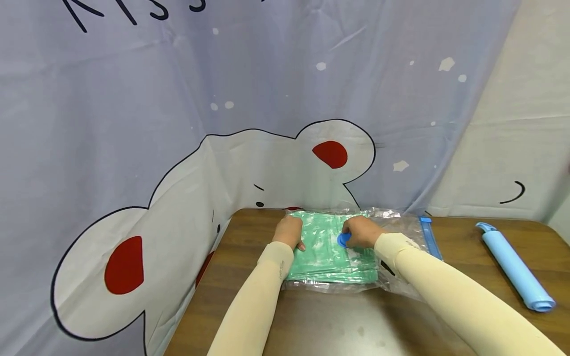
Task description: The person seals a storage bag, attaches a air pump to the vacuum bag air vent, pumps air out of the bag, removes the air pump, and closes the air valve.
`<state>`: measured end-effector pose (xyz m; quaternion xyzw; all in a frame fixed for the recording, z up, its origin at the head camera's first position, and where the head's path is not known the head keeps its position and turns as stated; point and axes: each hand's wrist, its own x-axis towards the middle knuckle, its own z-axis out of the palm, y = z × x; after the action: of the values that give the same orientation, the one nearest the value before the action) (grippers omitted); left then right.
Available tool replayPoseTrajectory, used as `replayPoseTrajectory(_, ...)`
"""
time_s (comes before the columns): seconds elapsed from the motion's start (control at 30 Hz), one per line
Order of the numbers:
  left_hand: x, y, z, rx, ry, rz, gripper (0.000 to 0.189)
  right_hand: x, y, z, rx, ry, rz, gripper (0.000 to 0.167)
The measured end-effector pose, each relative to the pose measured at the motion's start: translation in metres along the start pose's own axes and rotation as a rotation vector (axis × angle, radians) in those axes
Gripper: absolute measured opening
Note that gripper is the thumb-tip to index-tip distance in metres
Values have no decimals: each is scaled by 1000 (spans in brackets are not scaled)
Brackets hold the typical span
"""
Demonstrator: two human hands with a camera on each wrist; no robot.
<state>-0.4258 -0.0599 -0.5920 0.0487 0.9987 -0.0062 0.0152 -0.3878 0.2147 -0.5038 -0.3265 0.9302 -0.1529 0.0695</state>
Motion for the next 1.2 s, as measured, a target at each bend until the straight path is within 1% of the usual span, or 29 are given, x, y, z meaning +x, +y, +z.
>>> replayPoseTrajectory(0.1,6,-2,5,-18,-12,3,62,-2,-3,-2,2,7,7,21)
replayPoseTrajectory(0.13,9,-3,8,-23,-24,3,63,-2,-4,-2,1,6,8,20)
replayPoseTrajectory(0.17,12,-5,12,-33,-21,5,63,-2,-4,-1,-1,6,12,19)
replayPoseTrajectory(0.23,18,-7,18,-41,-33,9,64,1,2,3,-2,10,10,17)
replayPoseTrajectory(0.3,23,-10,23,-29,-30,20,63,9,16,13,-8,21,12,18)
replayPoseTrajectory(0.33,25,-12,27,-27,-23,28,62,17,29,24,-16,29,3,19)
replayPoseTrajectory(0.43,29,-14,31,15,-14,46,61,39,68,54,-19,49,-6,24)
replayPoseTrajectory(0.5,30,-14,33,35,-7,51,63,51,84,69,-33,50,12,25)
replayPoseTrajectory(0.53,32,-15,34,41,-10,51,64,55,89,73,-44,47,13,26)
replayPoseTrajectory(0.6,30,-13,33,34,-3,42,66,58,90,75,-71,41,25,28)
replayPoseTrajectory(0.63,20,-8,22,34,2,33,66,58,88,74,-88,36,42,28)
replayPoseTrajectory(0.7,14,-5,14,17,-9,18,65,60,90,77,-121,42,41,33)
replayPoseTrajectory(0.77,11,-2,9,-16,-18,6,64,60,91,77,-147,45,42,35)
replayPoseTrajectory(0.8,11,-1,6,-24,-33,-1,64,60,92,78,-153,48,37,36)
replayPoseTrajectory(0.83,12,-1,6,-23,-41,0,64,60,92,78,-161,54,36,37)
replayPoseTrajectory(0.87,21,-5,15,-33,-54,6,64,60,92,77,-164,58,34,37)
replayPoseTrajectory(0.93,26,-8,21,-29,-54,19,64,59,92,77,-167,63,14,38)
replayPoseTrajectory(0.97,27,-9,21,-23,-53,27,63,56,91,75,-159,66,4,42)
replayPoseTrajectory(1.03,27,-9,22,-1,-44,39,64,44,74,59,-135,59,21,53)
replayPoseTrajectory(1.1,27,-10,25,8,-17,44,61,29,50,38,-86,24,35,63)
replayPoseTrajectory(1.13,19,-5,18,8,-5,38,60,20,37,28,-64,7,49,67)
replayPoseTrajectory(1.17,14,-3,13,6,-6,33,59,12,24,17,-34,-15,63,67)
replayPoseTrajectory(1.2,10,-1,9,5,-4,27,56,6,13,9,-21,-30,67,63)
